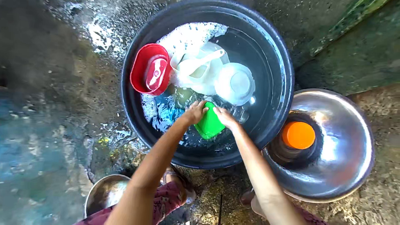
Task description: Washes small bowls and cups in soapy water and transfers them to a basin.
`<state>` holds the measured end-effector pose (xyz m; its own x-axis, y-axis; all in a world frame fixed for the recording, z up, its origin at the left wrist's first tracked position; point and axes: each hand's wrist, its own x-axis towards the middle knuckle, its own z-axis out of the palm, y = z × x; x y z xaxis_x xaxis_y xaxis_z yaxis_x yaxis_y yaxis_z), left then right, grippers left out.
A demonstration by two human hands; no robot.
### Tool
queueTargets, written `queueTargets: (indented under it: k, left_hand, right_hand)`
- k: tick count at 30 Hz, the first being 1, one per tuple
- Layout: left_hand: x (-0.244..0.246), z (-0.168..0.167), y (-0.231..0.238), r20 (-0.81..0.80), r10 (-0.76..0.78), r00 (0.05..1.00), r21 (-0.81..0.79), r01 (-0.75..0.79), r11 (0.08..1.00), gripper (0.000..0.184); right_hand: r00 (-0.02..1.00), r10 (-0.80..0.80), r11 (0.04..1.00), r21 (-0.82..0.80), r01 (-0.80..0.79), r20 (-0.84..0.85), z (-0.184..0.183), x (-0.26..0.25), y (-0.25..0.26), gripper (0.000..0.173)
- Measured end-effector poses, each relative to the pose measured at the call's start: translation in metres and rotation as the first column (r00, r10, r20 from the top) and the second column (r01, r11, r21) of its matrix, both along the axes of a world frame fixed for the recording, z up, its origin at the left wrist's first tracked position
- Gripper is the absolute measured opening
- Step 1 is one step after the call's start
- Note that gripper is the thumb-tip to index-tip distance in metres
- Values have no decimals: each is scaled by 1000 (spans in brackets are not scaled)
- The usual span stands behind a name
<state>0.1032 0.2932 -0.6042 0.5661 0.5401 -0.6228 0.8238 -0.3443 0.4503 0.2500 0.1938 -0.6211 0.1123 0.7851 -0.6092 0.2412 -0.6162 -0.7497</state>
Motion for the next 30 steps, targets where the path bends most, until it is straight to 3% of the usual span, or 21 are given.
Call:
queueTargets:
  k: [3,6,8,10,13,15,17,19,21,23,25,26,28,30]
  left_hand:
    - [23,-33,-25,17,108,994,221,-109,969,51]
    - [63,-48,-59,225,158,961,202,-205,958,54]
    - [65,-47,-84,289,77,954,65,-100,993,55]
    - [37,-37,-94,270,-59,961,-68,80,994,57]
    - [-3,-28,-72,186,-153,971,-79,170,982,57]
    - [-5,-41,-56,202,-90,975,85,74,994,58]
    - [22,-52,-48,324,91,942,171,-153,973,57]
    - [56,-52,-62,426,233,874,93,-298,950,56]
    - [62,-50,-84,509,241,826,12,-287,958,57]
    - [37,-42,-93,447,122,886,-35,-119,992,58]
    - [12,-34,-78,269,-21,963,-66,41,997,56]
    - [5,-32,-66,174,-69,982,-62,81,995,53]
    - [7,-33,-45,58,-51,997,-8,52,999,50]
    - [29,-36,-36,146,120,982,101,-136,986,48]
  right_hand:
    - [908,-370,926,-158,343,-195,-23,-18,-8,52]
    - [775,-601,799,-118,590,-197,-28,-17,-14,43]
    - [757,-643,762,3,648,-120,-30,-4,-15,39]
    - [761,-649,761,4,649,-19,-32,6,-10,39]
    - [755,-652,755,36,655,-66,-40,5,-6,46]
    - [752,-636,757,49,652,-173,-41,-8,-8,46]
    - [706,-664,735,-40,677,-248,-27,-10,-4,48]
    - [578,-727,648,-90,756,-371,-21,-4,-5,56]
    - [515,-691,618,-46,784,-507,-19,8,-5,73]
    - [632,-623,676,91,732,-461,-23,19,-6,73]
    - [779,-548,762,201,615,-306,-36,26,-4,50]
    - [833,-506,816,188,546,-224,-38,25,-5,52]
    - [894,-436,892,81,444,-102,-35,14,-9,55]
    - [880,-464,885,-10,465,-107,-30,7,-9,50]
